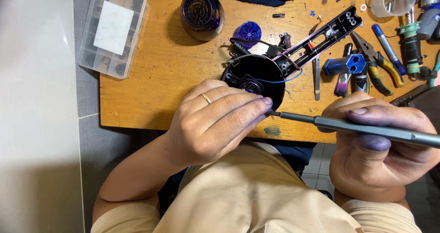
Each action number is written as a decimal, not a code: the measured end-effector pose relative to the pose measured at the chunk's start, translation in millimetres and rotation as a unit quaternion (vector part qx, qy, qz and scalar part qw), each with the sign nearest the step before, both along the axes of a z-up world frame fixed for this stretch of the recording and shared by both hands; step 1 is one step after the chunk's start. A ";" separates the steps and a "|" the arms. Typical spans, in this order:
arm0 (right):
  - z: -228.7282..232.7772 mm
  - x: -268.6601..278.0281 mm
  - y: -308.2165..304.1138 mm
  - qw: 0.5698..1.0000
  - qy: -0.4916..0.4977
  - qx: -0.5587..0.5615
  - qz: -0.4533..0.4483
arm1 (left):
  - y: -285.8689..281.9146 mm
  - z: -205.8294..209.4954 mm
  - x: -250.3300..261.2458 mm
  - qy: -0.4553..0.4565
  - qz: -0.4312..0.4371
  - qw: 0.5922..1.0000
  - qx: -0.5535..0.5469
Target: Repairing a hair dryer by disassembling its internal components using a screwdriver and pliers
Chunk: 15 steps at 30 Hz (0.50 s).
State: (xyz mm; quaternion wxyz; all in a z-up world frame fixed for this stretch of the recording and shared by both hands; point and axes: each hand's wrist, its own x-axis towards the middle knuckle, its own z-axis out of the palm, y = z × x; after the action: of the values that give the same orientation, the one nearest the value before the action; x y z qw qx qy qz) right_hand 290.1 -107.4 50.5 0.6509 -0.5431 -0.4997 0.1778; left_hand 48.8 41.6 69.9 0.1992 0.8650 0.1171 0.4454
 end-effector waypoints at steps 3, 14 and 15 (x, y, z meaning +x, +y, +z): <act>-3.4 -0.4 3.6 1.000 -0.015 0.022 -0.005 | 0.0 1.2 0.2 0.007 0.001 1.000 -0.001; -3.0 38.7 -4.9 0.992 -0.063 0.034 0.103 | -3.7 14.6 -4.5 0.053 0.034 0.998 0.028; -3.8 44.4 -11.5 0.993 -0.037 0.043 0.107 | -4.0 18.2 -3.9 0.060 0.038 0.997 0.025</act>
State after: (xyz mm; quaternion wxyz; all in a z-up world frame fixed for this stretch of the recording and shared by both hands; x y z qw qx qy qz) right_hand 334.6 -118.9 46.7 0.6320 -0.4639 -0.5863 0.2043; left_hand 44.9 37.5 88.1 0.1529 0.8899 0.1499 0.4028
